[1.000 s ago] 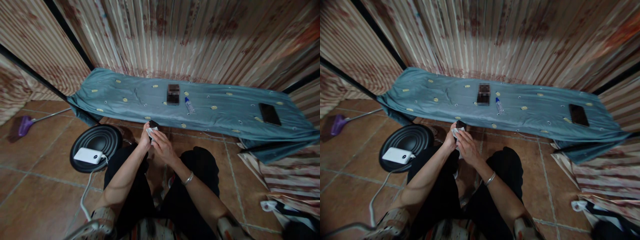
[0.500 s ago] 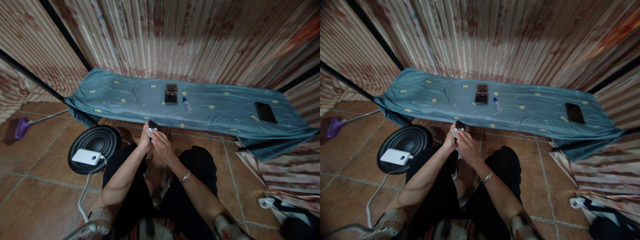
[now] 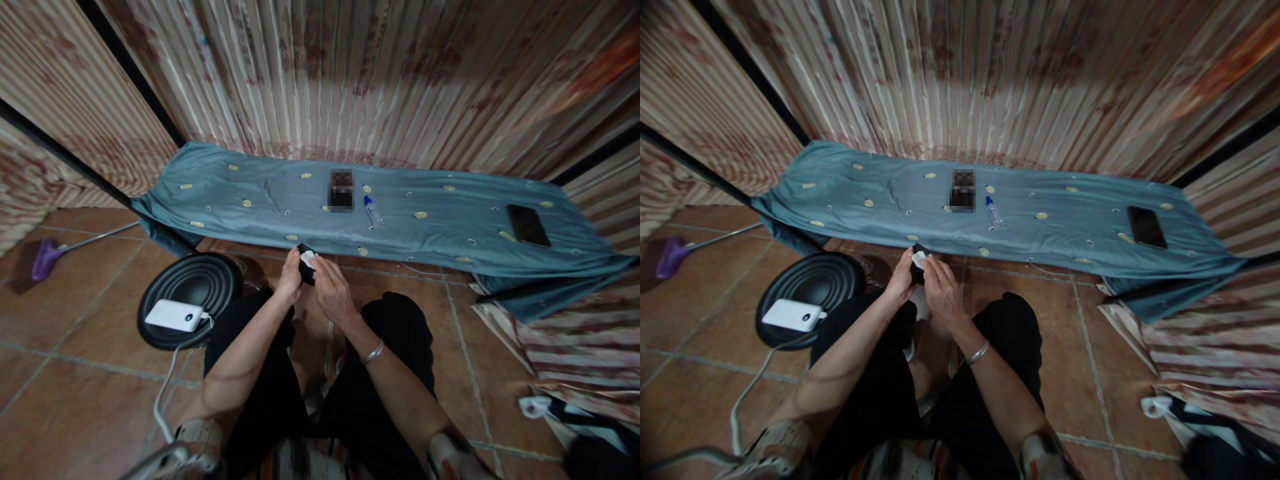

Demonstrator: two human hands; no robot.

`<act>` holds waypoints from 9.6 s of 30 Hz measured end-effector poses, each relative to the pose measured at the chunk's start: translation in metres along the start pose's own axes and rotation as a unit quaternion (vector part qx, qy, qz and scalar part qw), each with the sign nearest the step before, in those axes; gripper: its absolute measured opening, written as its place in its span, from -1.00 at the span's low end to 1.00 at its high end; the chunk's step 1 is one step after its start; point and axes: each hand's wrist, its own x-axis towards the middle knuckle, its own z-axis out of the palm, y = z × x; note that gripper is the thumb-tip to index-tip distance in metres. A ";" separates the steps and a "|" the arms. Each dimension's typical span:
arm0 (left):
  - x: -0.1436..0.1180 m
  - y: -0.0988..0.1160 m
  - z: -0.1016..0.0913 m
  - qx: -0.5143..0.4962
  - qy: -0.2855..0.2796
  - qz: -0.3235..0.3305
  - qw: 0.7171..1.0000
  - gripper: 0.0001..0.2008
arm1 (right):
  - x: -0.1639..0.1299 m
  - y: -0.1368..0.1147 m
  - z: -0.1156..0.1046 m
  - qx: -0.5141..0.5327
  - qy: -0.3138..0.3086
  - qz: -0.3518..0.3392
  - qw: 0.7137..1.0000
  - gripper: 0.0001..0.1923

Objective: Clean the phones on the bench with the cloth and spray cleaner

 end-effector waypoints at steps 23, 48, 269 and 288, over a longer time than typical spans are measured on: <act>-0.046 0.006 0.016 0.114 -0.167 -0.131 0.971 -0.20 | 0.024 0.082 -0.048 0.031 0.168 0.205 0.964 -0.58; -0.043 0.018 0.020 0.049 -0.090 -0.111 0.988 -0.39 | 0.018 0.034 -0.018 0.033 -0.026 0.035 0.999 -0.48; -0.021 0.017 0.003 -0.050 -0.025 -0.048 0.997 -0.58 | -0.002 -0.027 -0.006 0.116 -0.047 -0.040 0.991 -0.60; -0.014 0.014 0.008 -0.104 0.016 -0.065 0.992 -0.68 | 0.000 -0.017 -0.008 0.036 -0.006 -0.066 0.997 -0.69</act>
